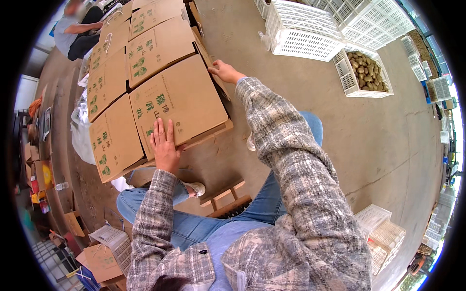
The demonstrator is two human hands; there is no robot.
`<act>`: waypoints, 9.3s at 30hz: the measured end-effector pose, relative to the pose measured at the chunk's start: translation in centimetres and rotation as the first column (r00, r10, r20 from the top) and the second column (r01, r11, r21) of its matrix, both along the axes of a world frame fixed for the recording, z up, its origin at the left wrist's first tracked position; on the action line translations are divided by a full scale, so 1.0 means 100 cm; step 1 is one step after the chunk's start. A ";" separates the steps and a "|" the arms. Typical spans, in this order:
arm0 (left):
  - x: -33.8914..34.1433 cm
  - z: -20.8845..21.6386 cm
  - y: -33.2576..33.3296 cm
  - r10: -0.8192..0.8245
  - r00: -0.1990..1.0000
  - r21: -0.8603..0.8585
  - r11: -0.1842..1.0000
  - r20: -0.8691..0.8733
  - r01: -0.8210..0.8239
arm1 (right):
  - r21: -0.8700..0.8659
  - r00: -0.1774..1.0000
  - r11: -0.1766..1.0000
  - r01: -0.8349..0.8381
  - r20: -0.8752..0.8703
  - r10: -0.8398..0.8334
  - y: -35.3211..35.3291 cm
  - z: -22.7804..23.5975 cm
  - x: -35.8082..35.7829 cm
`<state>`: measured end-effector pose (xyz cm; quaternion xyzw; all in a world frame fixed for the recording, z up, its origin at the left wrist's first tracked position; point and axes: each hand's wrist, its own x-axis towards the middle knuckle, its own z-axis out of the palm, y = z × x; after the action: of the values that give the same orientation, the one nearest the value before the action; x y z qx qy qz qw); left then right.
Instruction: The person sits on a low stool and folds flat cardboard sheets into small boxes. They repeatedly pick up a sheet, fold the sides and flaps to form the box structure, and place the finished box on a growing stack. The task is performed by hand without tools.
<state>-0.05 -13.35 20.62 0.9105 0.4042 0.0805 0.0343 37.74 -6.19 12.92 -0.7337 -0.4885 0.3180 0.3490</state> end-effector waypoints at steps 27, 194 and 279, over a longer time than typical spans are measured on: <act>0.003 0.028 -0.082 -0.083 0.960 -0.073 0.992 0.269 0.106 | 0.229 0.768 0.966 -0.118 0.638 -0.057 -0.082 0.179 0.050; -0.105 -0.026 -0.141 -0.144 0.920 -0.472 0.823 0.364 0.315 | -0.054 0.903 0.927 -0.371 0.210 0.374 -0.223 0.036 -0.160; 0.034 -0.063 -0.077 -0.331 0.925 -0.377 0.893 -0.185 0.245 | -0.476 0.221 0.561 -0.678 0.596 0.772 -0.299 0.008 -0.144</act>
<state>3.37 -21.06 14.30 0.9429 0.2728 -0.1106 0.1560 23.36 -36.11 13.69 -0.4967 -0.8492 0.1326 -0.1208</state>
